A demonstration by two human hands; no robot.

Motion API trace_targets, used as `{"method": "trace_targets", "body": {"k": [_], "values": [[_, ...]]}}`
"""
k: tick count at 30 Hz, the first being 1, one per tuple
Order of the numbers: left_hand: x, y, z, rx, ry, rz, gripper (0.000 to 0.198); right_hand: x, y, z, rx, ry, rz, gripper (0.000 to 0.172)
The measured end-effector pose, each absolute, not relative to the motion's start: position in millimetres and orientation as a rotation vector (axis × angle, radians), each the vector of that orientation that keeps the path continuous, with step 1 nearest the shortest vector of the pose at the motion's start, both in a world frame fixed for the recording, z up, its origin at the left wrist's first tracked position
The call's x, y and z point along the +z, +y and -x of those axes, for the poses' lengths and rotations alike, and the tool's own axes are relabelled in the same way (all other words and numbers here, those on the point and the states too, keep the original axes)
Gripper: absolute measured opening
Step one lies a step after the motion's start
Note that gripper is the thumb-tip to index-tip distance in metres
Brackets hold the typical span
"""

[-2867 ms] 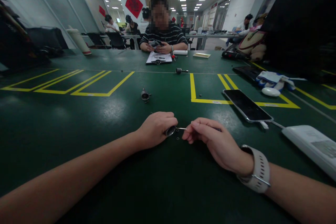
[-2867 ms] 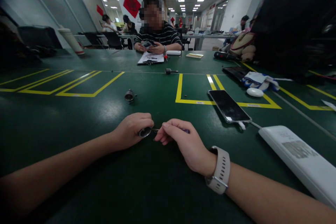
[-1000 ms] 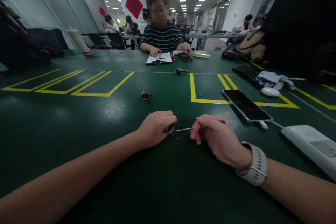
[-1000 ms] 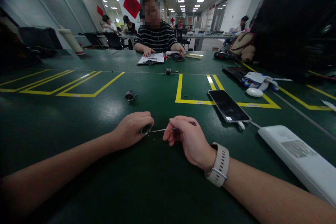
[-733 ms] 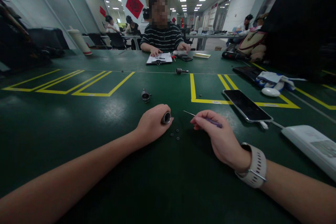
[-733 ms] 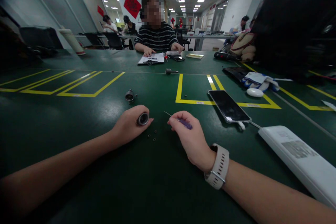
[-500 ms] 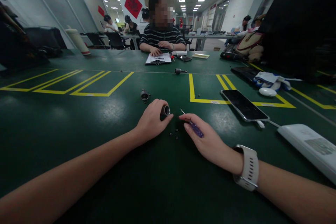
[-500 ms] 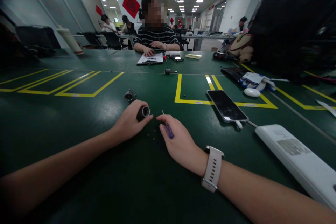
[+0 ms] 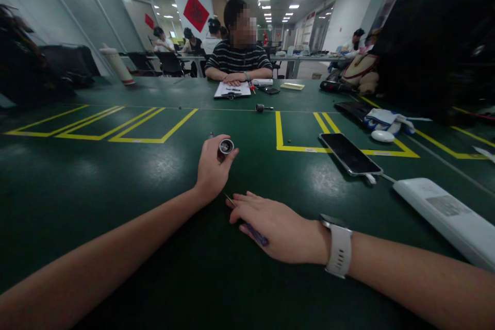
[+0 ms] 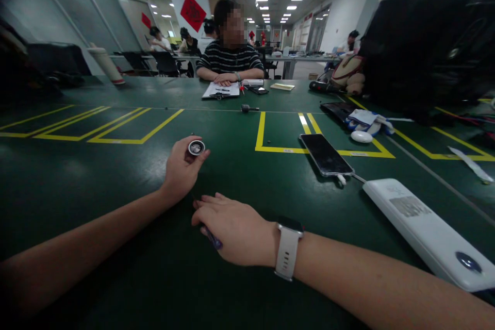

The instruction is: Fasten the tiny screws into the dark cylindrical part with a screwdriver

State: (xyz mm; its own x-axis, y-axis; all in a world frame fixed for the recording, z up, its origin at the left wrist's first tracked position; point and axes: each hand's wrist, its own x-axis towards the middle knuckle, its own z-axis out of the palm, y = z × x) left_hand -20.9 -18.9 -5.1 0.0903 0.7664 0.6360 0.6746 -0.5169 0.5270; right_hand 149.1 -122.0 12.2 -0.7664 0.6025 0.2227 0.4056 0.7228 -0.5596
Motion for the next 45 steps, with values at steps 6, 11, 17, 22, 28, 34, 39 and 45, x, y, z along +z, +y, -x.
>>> {"method": "trace_targets", "body": {"k": [6,11,17,22,28,34,39,45], "values": [[-3.4,-23.1,18.4,1.382,1.289,-1.969,0.032,21.1,-156.8,-191.9,0.793,-2.66,0.674,0.038],[14.1,-49.8,-3.3,1.297,1.219,-1.537,0.039,24.7,-168.9,-208.9,0.883,-2.381,0.791,0.039],[19.4,-83.7,-14.1,1.115,1.047,-1.434,0.041,15.3,-158.9,-212.9,1.273,-1.397,1.043,0.024],[7.1,-93.4,-11.1,0.944,1.015,-1.507,0.043,13.3,-152.3,-215.2,1.368,-1.072,1.076,0.037],[4.4,-96.9,-16.8,0.863,0.962,-1.554,0.044,10.4,-153.5,-215.0,1.353,-1.141,1.129,0.038],[6.4,-98.3,-17.1,0.888,0.95,-1.548,0.041,7.7,-157.5,-214.6,1.219,-1.385,1.247,0.04],[4.2,-97.9,-17.3,0.894,0.943,-1.544,0.04,19.0,-168.8,-209.5,0.9,-1.734,1.268,0.043],[2.8,-98.7,-18.8,0.9,0.946,-1.532,0.039,18.0,-179.4,-204.6,0.494,-2.138,1.071,0.029]]}}
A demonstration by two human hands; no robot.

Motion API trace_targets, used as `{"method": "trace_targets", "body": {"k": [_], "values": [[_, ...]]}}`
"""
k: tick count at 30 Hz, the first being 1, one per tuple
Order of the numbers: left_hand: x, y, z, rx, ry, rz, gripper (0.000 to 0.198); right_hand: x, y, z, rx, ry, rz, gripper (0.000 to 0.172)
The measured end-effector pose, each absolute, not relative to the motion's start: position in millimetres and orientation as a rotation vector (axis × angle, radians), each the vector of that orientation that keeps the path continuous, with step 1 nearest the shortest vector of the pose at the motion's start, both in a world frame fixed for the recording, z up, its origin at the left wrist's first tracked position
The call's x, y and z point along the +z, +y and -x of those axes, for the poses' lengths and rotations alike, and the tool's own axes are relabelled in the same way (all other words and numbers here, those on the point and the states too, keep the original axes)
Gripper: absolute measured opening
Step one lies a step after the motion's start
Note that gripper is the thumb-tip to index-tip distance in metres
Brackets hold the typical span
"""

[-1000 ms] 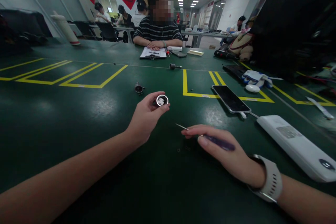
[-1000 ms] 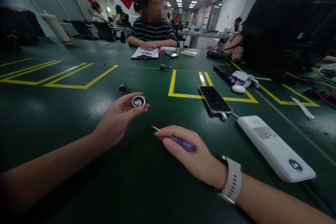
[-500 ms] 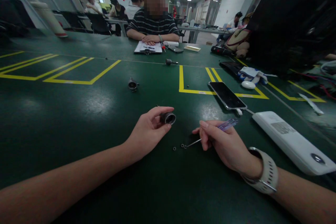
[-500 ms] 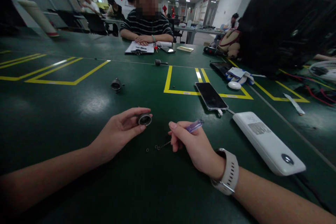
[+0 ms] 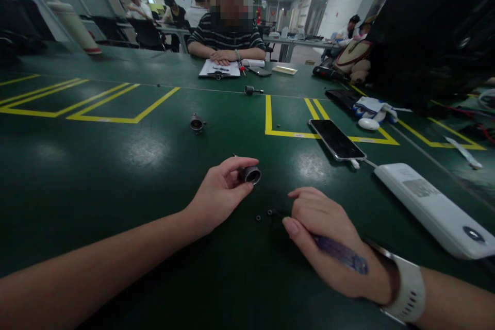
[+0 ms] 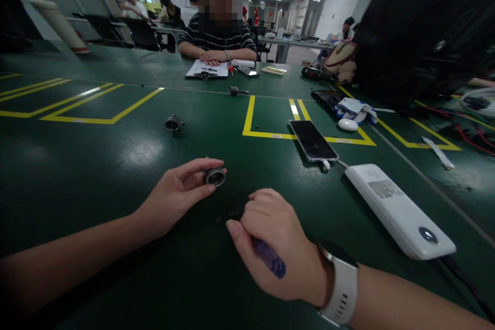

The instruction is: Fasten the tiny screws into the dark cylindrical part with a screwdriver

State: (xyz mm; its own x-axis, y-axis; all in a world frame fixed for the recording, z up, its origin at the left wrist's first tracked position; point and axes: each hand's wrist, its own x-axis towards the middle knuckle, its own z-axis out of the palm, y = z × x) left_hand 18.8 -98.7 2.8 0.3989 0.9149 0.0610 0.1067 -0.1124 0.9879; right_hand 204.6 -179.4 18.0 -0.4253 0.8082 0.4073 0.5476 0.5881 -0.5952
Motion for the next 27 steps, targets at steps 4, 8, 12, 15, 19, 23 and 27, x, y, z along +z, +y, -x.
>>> {"method": "trace_targets", "body": {"k": [4,8,12,15,19,23,27], "values": [[5.5,-99.8,-19.0,0.904,0.946,-1.512,0.04,15.9,-180.9,-204.8,0.369,-2.202,1.059,0.022],[6.6,-100.5,-19.0,0.899,0.95,-1.487,0.04,18.0,-181.3,-205.4,0.362,-2.183,1.028,0.01],[7.8,-101.9,-19.9,0.914,0.935,-1.464,0.039,20.1,-181.6,-205.0,0.393,-2.167,0.988,0.008],[10.1,-103.4,-20.7,0.909,0.956,-1.438,0.038,21.0,-182.4,-203.9,0.368,-2.168,0.948,0.016],[11.0,-104.4,-20.5,0.901,0.949,-1.427,0.038,20.9,-183.1,-202.3,0.372,-2.196,0.946,0.026],[8.7,-104.4,-19.0,0.903,0.92,-1.467,0.037,19.8,-181.4,-200.9,0.422,-2.227,1.034,0.026],[7.9,-105.0,-18.8,0.911,0.912,-1.522,0.033,19.1,-179.9,-199.9,0.433,-2.243,1.073,0.026]]}}
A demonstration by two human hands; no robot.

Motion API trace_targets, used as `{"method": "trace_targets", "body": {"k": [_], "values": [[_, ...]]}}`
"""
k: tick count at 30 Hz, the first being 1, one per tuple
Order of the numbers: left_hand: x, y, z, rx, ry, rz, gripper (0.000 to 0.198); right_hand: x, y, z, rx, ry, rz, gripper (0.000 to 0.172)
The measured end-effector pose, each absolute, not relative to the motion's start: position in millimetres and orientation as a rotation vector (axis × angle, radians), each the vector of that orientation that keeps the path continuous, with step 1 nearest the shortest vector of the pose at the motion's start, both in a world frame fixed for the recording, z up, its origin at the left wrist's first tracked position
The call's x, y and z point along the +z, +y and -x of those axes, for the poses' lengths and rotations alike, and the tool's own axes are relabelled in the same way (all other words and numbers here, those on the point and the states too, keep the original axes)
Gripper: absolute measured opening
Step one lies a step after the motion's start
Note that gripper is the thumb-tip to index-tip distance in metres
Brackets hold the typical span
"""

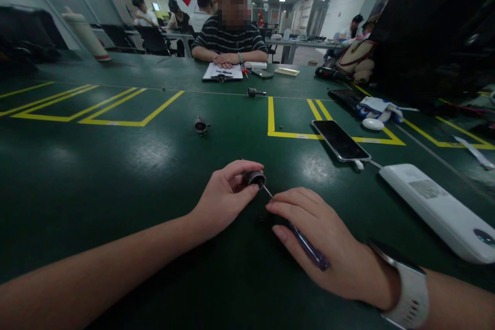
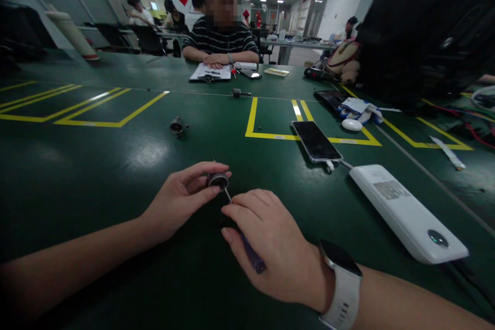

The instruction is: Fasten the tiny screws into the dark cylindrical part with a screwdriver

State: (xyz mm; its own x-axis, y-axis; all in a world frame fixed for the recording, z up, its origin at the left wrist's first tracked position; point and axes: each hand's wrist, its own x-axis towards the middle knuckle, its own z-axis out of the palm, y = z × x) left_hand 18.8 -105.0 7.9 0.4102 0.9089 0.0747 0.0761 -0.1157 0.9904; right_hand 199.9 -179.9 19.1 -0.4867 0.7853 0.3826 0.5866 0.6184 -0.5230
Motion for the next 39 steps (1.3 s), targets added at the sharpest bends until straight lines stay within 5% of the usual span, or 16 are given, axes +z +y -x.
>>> {"method": "trace_targets", "body": {"k": [39], "values": [[9.4,-108.3,-21.9,0.966,1.0,-1.6,0.022,20.0,-182.4,-194.1,0.321,-2.359,1.09,0.025]]}}
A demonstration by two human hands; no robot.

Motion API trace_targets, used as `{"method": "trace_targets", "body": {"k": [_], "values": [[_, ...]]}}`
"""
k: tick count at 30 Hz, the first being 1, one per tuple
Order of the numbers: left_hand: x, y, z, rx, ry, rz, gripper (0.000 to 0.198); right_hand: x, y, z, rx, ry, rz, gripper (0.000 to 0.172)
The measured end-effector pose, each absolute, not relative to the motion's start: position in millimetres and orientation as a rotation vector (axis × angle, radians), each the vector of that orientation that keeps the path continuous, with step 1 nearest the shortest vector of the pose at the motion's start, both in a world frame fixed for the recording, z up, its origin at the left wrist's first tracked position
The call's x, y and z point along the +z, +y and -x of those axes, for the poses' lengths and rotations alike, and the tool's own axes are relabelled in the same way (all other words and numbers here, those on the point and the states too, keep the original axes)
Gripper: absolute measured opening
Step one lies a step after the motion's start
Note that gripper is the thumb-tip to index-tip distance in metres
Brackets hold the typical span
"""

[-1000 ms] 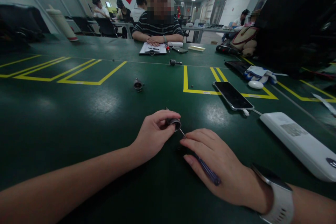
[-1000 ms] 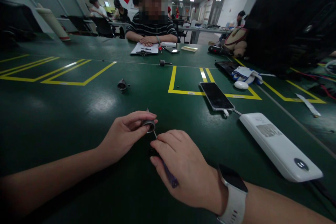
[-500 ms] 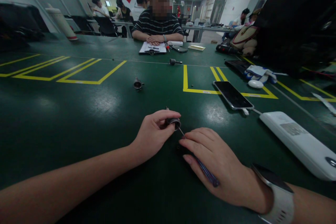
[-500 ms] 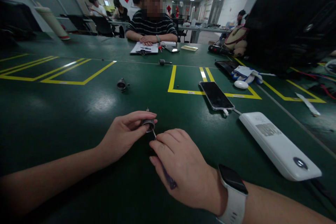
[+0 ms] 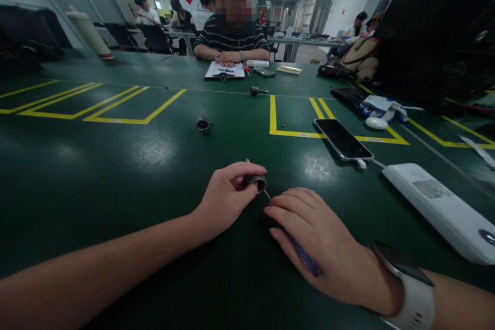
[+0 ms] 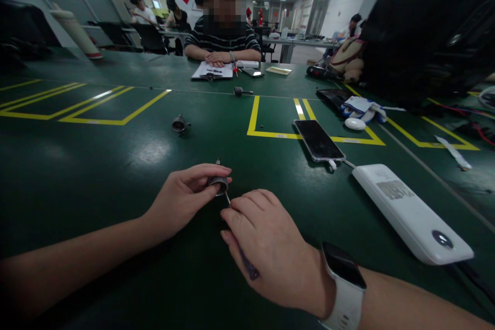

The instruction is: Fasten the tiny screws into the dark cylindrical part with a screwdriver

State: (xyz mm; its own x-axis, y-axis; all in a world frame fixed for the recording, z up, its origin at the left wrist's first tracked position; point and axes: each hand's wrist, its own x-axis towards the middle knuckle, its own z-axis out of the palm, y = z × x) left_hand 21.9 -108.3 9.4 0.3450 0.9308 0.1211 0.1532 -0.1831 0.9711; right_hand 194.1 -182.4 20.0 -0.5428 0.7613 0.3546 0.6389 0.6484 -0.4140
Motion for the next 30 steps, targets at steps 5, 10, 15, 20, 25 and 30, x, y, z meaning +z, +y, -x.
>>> {"method": "trace_targets", "body": {"k": [5,10,15,20,25,30], "values": [[7.5,-107.2,-20.8,0.921,0.997,-1.589,0.022,21.3,-183.1,-199.7,0.526,-2.113,1.01,0.015],[9.5,-103.8,-19.5,0.923,1.018,-1.49,0.033,14.8,-169.5,-208.1,1.015,-1.51,1.208,0.035],[11.8,-103.0,-19.9,0.85,0.992,-1.437,0.045,6.2,-160.3,-211.1,1.213,-1.291,1.205,0.038],[11.6,-103.7,-21.6,0.906,0.949,-1.416,0.04,10.8,-164.9,-211.6,1.118,-1.496,1.251,0.039],[10.6,-103.8,-21.7,0.961,0.9,-1.384,0.037,20.9,-175.5,-205.8,0.701,-1.944,1.214,0.037],[10.3,-103.0,-21.6,0.976,0.945,-1.362,0.04,18.8,-179.2,-199.6,0.362,-2.357,1.104,0.02]]}}
